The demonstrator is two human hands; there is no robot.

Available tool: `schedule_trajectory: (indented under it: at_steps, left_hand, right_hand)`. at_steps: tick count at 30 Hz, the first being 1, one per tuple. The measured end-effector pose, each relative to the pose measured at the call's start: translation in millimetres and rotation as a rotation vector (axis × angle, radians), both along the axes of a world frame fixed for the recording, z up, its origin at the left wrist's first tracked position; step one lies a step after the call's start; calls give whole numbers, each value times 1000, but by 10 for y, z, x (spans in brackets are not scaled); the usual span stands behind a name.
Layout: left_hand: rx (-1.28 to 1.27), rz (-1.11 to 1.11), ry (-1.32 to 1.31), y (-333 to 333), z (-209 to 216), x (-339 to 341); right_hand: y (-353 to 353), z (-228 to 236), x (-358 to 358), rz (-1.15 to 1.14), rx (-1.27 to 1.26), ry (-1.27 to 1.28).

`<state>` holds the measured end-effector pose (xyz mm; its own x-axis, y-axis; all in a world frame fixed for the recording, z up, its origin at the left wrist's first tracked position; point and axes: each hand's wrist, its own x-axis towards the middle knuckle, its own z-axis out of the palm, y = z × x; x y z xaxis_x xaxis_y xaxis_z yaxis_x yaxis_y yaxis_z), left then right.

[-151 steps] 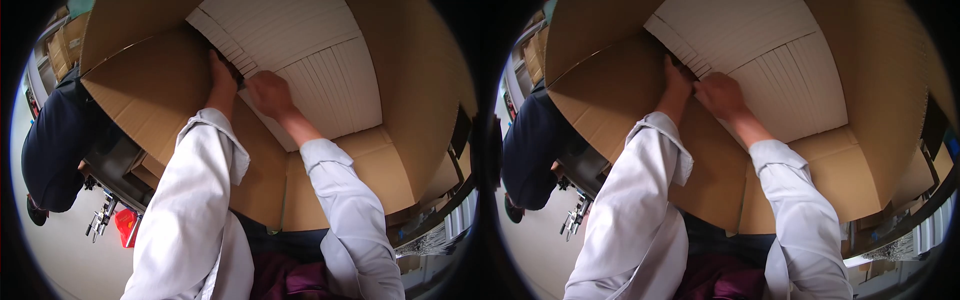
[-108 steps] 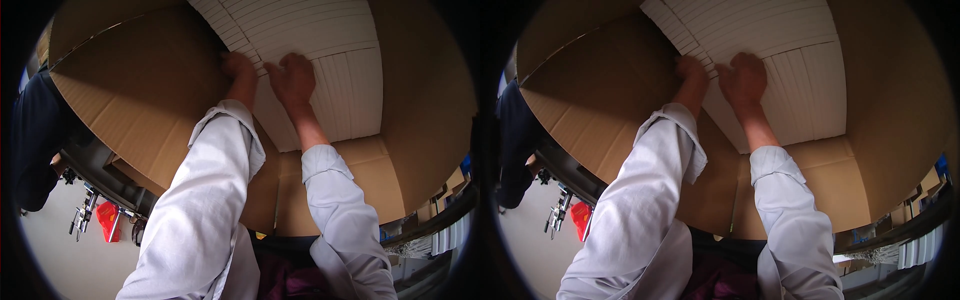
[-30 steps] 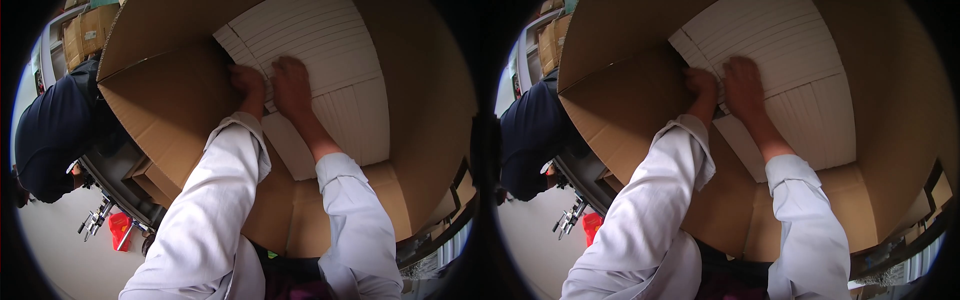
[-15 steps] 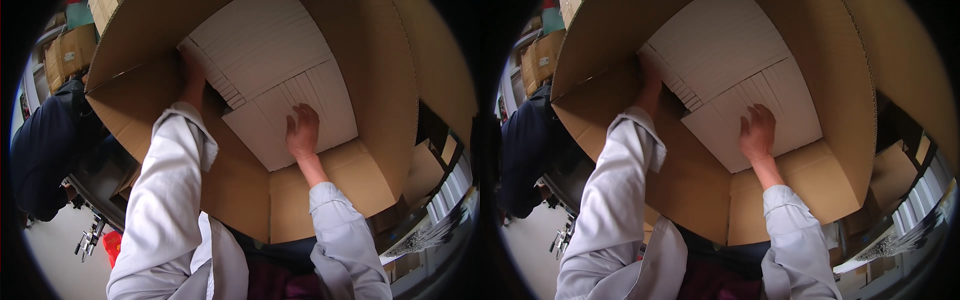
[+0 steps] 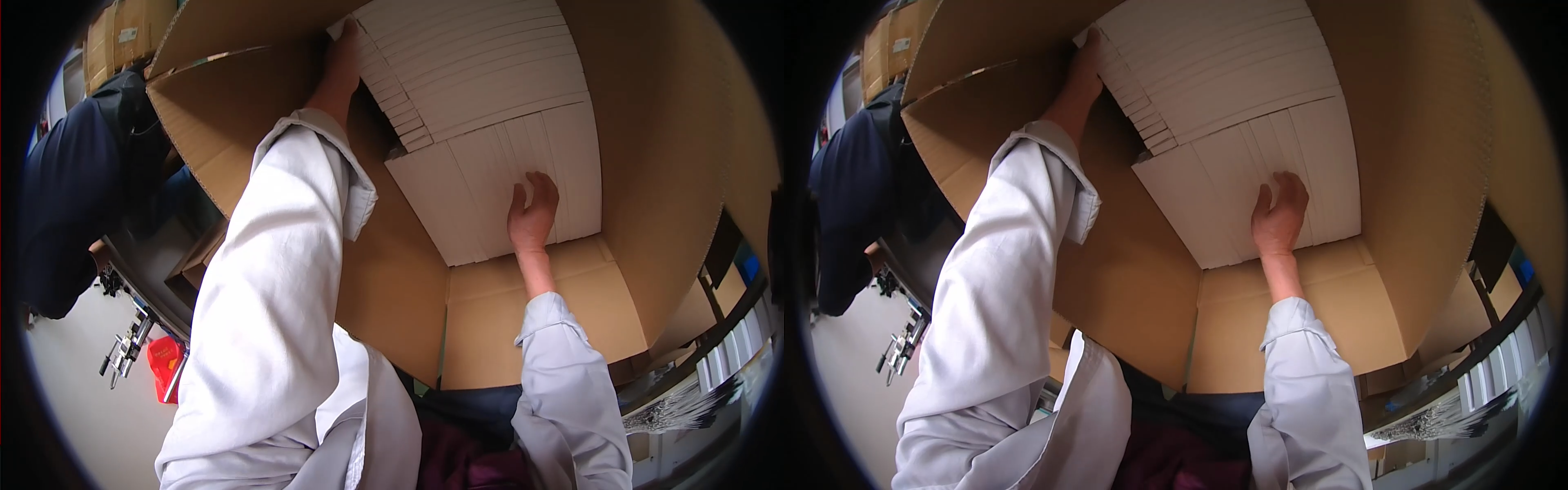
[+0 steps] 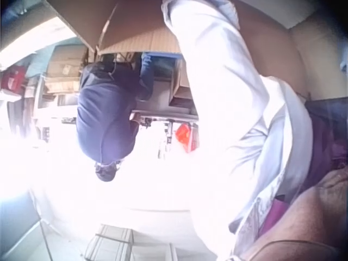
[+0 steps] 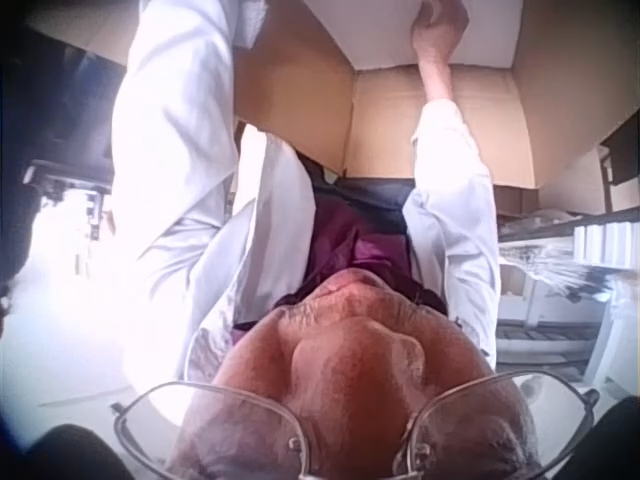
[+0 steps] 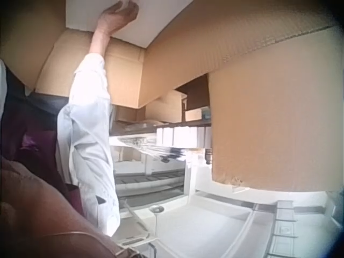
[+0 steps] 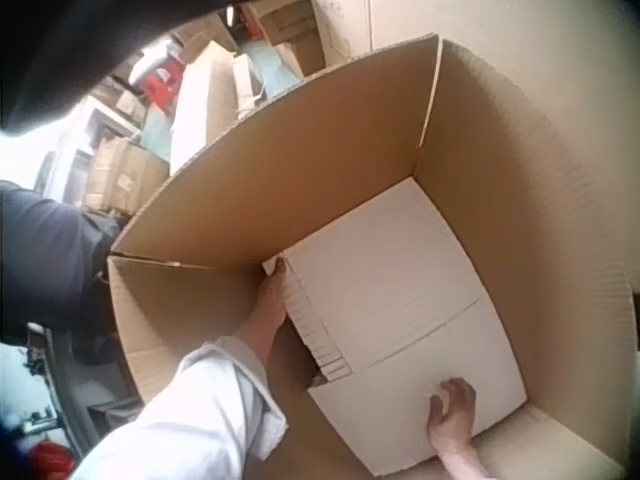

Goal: Assembling and packing small brush products into paper sleeves and then into boxes in a factory setting.

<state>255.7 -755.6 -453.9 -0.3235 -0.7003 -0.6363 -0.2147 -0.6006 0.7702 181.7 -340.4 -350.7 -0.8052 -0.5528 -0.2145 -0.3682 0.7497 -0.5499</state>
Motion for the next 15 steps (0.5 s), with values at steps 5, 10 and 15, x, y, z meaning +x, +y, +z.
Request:
schedule_trajectory:
  at_steps: [5, 10, 15]
  left_hand:
    - [51, 50, -115, 41, 9, -196]
    - [-281, -125, -445, -112, -47, -85]
    - [-303, -65, -913, 911, 411, -572]
  right_hand:
    - [118, -29, -43, 23, 27, -49]
    - [-75, 105, 79, 68, -9, -137]
    - [87, 413, -125, -42, 136, -239]
